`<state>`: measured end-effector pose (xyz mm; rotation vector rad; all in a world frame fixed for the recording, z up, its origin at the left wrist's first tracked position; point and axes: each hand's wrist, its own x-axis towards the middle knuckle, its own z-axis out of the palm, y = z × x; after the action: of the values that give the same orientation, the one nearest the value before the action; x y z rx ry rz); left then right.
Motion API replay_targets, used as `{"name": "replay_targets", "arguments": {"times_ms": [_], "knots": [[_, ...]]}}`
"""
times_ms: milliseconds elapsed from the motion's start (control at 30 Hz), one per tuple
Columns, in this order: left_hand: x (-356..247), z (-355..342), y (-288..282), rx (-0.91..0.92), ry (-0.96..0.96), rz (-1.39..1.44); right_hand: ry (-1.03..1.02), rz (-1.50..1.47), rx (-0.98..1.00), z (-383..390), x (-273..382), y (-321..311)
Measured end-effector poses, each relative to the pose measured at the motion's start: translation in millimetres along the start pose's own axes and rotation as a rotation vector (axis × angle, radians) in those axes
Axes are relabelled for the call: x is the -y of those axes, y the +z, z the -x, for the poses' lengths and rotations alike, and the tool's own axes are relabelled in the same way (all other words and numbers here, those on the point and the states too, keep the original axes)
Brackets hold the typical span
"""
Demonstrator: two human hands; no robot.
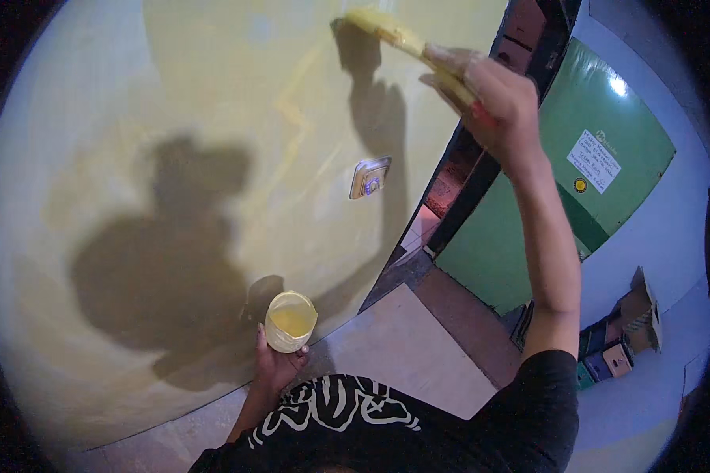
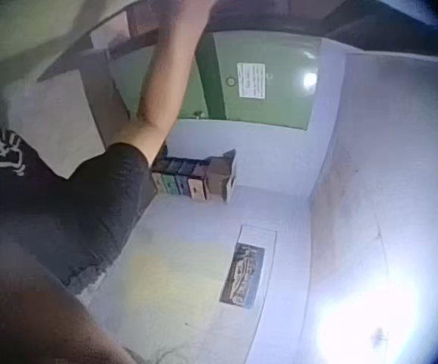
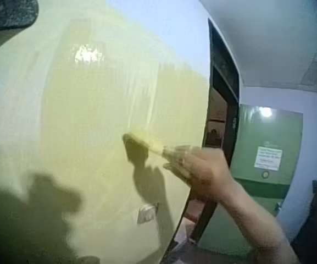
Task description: The person is painting a yellow wall using a paintbrush, dipping the brush into a container of yellow paint and applying it to the wall surface.
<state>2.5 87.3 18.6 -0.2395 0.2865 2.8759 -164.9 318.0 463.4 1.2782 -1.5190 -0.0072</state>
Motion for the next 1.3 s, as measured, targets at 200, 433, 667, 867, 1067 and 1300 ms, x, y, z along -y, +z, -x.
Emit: {"name": "replay_targets", "arguments": {"times_ms": [200,433,667,867,1067,1300], "knots": [[5,1,-14,-0.002,0.025,0.019,0.034,0.098,-0.243,-59,-46,9],[12,3,-27,0.015,-0.001,0.086,0.147,-0.05,-0.146,23,0,65],[10,-6,-32,0.057,-0.052,0.09,0.213,-0.184,0.127,54,30,46],[2,6,0,0.017,-0.068,0.072,0.151,-0.009,0.058,4,-25,10],[-12,25,5,-0.005,-0.029,0.128,0.201,0.009,-0.143,-67,-56,24],[-32,48,38,-0.094,0.031,0.094,0.322,-0.057,-0.233,-24,-30,70]]}}
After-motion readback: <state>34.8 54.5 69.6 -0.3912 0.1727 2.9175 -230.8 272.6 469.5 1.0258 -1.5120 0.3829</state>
